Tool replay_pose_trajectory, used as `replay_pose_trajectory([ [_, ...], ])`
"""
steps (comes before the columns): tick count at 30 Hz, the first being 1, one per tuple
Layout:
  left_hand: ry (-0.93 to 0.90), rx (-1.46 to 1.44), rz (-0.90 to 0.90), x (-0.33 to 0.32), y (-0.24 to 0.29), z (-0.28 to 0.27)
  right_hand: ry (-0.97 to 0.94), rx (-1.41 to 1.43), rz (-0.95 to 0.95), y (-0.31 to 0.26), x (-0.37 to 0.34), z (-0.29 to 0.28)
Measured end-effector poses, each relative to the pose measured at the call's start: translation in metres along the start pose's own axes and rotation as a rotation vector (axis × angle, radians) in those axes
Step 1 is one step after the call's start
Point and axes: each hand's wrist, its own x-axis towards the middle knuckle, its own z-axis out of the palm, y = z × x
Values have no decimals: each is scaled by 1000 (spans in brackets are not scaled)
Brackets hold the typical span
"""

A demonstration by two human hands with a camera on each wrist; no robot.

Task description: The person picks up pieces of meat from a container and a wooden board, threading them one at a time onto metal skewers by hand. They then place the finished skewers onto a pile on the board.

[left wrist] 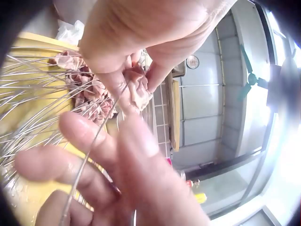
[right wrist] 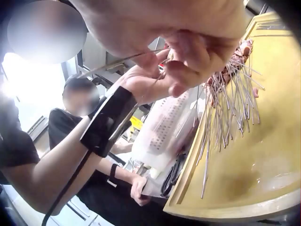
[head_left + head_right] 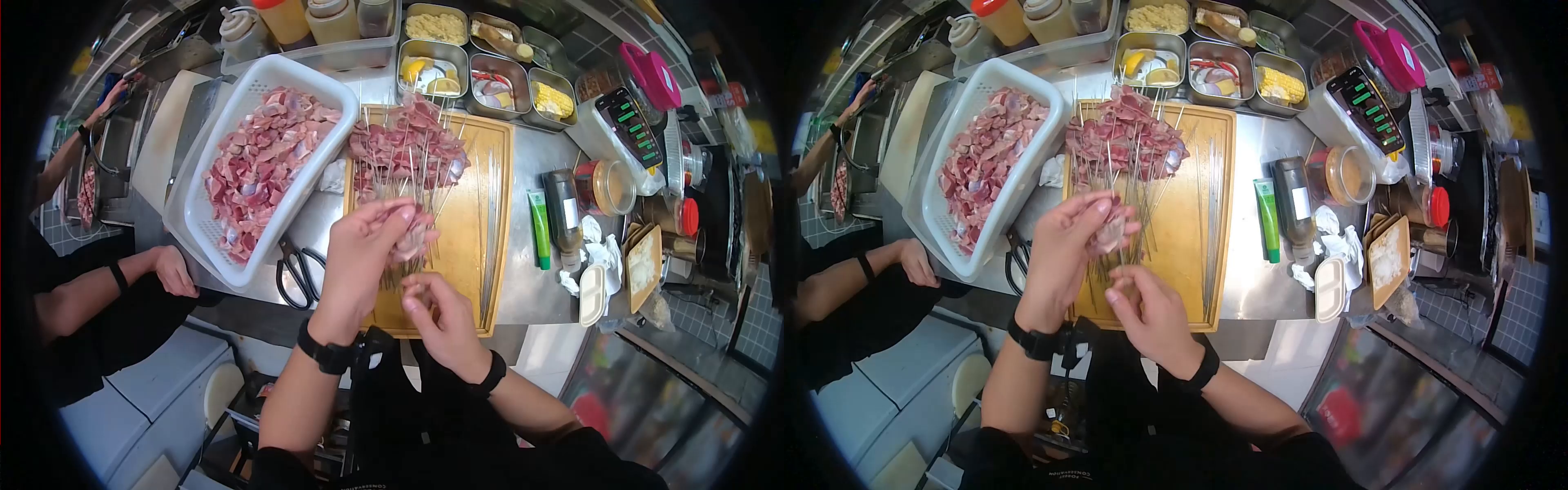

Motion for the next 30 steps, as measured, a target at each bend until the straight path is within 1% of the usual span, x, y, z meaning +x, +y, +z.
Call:
replay_pose_trajectory([
  [1,0,-7,4,7,4,0,-4,-6,-3,1,1,1],
  [3,-80,-119,72,17,7,1,-159,231,199,0,1,-1],
  [4,-74,-123,73,17,10,2,-167,230,200,-2,7,-1],
  [6,33,-157,191,12,15,2,-135,227,205,-7,31,-1],
  [7,39,-156,191,7,14,-3,-140,229,206,-10,44,2],
  [10,149,-20,296,-19,3,-20,-137,246,189,-13,86,11],
  [11,148,-16,294,-27,1,-29,-114,225,180,-12,100,16],
  [13,104,104,342,-44,0,-51,-83,207,178,-14,109,18],
  [15,180,263,395,-57,10,-69,36,-291,-114,-21,111,15],
  [16,248,325,464,-62,16,-79,42,-294,-109,-20,106,11],
  [17,283,359,552,-64,21,-93,91,-253,-145,-19,96,3],
  [18,355,455,589,-67,31,-103,139,-215,-183,-17,86,-7],
  [19,442,602,627,-67,37,-118,142,-220,-179,-11,76,-18],
  [20,505,824,648,-65,45,-135,153,-240,-72,1,65,-30],
  [21,575,1150,711,-62,58,-135,164,-260,34,13,56,-41],
  [22,570,1394,798,-54,63,-147,172,-264,36,23,50,-52],
  [23,555,1637,884,-46,66,-163,166,-418,76,32,43,-63],
  [24,540,1632,889,-39,63,-174,161,-571,119,40,37,-70],
  [25,499,1605,747,-30,59,-184,173,-576,125,45,35,-75],
  [26,454,1578,604,-24,57,-189,180,-659,94,50,31,-79],
  [27,438,1579,606,-22,61,-187,184,-742,65,54,26,-83],
  [28,438,1544,493,-21,69,-182,191,-745,74,58,25,-84],
  [29,437,1508,379,-19,73,-181,154,-769,79,61,26,-83],
  [30,427,1565,396,-14,77,-184,117,-792,86,63,26,-82],
])
